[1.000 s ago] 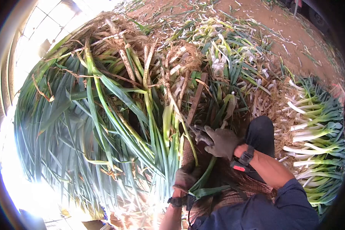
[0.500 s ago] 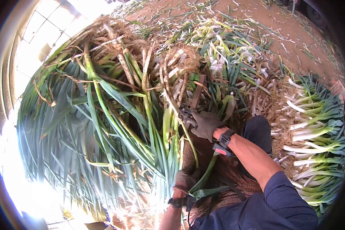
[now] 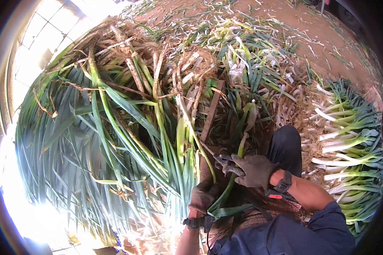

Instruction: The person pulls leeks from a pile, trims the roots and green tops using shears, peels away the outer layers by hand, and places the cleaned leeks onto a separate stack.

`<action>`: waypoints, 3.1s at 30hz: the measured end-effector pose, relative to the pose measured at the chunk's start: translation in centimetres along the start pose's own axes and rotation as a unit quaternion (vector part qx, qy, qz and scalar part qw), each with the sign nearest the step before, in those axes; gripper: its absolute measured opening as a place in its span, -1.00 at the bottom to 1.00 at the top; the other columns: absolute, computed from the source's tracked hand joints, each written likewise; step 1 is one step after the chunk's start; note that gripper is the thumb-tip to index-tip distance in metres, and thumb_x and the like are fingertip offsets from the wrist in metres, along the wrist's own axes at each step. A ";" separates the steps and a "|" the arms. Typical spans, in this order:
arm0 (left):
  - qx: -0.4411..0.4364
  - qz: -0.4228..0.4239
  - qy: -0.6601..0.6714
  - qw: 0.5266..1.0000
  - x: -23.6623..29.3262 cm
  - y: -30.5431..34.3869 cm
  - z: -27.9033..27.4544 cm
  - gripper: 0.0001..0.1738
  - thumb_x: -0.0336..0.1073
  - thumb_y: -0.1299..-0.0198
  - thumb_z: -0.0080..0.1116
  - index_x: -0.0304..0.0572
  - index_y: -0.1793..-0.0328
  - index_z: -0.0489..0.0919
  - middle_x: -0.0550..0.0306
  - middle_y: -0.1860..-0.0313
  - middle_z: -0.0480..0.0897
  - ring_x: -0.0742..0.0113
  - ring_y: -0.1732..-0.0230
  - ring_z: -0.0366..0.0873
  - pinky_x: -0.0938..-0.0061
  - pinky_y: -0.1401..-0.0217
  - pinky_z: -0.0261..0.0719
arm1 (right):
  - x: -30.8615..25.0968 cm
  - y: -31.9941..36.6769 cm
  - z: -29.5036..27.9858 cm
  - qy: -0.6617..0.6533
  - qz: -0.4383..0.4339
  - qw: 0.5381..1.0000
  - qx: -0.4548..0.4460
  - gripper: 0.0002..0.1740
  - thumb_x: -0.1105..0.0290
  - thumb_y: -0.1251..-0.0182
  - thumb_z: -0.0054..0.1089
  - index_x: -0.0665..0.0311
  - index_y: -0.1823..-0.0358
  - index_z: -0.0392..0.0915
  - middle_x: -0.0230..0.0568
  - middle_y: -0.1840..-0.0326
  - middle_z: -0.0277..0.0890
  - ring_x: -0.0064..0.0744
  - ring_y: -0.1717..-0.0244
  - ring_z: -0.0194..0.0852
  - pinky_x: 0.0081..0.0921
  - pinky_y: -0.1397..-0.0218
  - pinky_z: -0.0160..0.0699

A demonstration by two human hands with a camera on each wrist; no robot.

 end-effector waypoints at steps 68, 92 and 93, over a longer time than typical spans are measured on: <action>0.206 -0.043 -0.628 0.749 0.7 -18.5 -4.5 -0.09 0.30 -0.22 0.07 -0.47 -0.35 0.38 -0.07 0.08 0.71 0.01 0.14 0.73 0.09 0.23 0.67 | 9.4 -16.3 -5.5 -0.137 0.163 0.951 0.225 -0.06 -0.07 -0.18 0.30 0.34 -0.48 0.25 0.26 -0.03 0.63 0.23 -0.10 0.60 -0.05 -0.20 0.55; 0.068 0.117 -0.100 0.986 -2.2 -13.3 -3.1 -0.57 -0.20 -0.08 0.46 -0.13 -0.08 0.67 0.00 0.12 0.77 0.15 0.12 0.72 0.38 0.05 0.64 | 3.3 -3.1 0.9 -0.178 0.072 0.978 0.084 0.03 0.01 -0.19 0.38 0.48 -0.53 0.13 0.31 -0.06 0.57 0.20 -0.09 0.60 -0.11 -0.14 0.57; 0.126 0.061 -0.162 0.977 0.6 -12.2 -5.5 -0.57 -0.09 -0.13 0.42 -0.17 -0.04 0.67 -0.05 0.10 0.76 0.10 0.12 0.74 0.29 0.09 0.67 | 3.5 -3.2 0.7 -0.178 0.082 0.976 0.093 0.04 0.01 -0.18 0.38 0.48 -0.53 0.12 0.32 -0.06 0.57 0.20 -0.09 0.60 -0.11 -0.14 0.57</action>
Point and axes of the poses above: each hand's wrist, its own y-axis away from the middle knuckle, its own z-axis out of the palm, x = y × z, the point moved 10 cm from there along -y, towards the middle knuckle
